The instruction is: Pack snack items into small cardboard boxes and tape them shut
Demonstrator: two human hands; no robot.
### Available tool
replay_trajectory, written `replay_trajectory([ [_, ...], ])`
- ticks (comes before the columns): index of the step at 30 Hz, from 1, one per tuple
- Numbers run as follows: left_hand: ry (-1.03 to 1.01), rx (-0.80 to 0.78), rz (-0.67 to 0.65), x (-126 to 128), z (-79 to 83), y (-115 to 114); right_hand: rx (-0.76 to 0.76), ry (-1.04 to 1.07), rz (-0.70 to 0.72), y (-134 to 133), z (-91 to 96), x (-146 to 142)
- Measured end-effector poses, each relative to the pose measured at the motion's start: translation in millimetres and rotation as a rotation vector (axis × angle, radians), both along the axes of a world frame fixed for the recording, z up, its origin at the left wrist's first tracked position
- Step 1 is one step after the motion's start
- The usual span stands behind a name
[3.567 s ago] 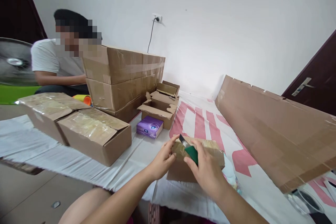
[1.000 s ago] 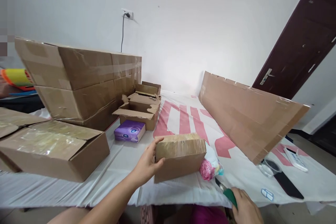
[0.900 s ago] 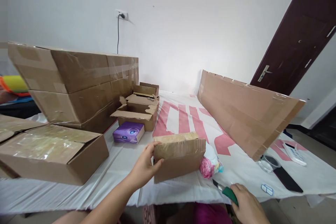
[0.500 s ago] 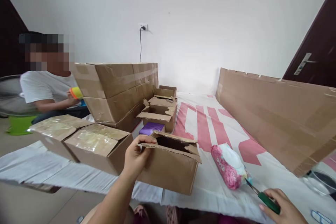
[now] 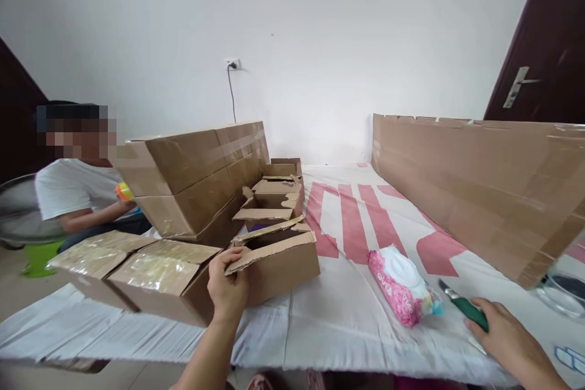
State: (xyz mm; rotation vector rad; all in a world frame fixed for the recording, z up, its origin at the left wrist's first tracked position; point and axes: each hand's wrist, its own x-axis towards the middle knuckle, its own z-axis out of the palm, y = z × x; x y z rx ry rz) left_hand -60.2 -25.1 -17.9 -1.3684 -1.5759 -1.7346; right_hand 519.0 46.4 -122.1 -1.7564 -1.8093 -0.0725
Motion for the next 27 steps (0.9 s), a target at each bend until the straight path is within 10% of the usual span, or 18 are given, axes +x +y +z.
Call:
replay_trajectory([
  [7,0.227,0.156,0.221,37,2.0,-23,0.024,-0.027,0.149,-32,33.0,-70],
  [13,0.483,-0.4,-0.731,142,-15.7,-31,0.017,0.036,0.233,-40,24.4,-126],
  [20,-0.14,-0.942,-0.864,207,-23.0,66,-0.064,0.201,0.335,-4,43.1,-149],
  [27,-0.251,-0.939,-0.743,213,-1.7,138,-0.15,0.397,0.626,95,103.7,-152],
])
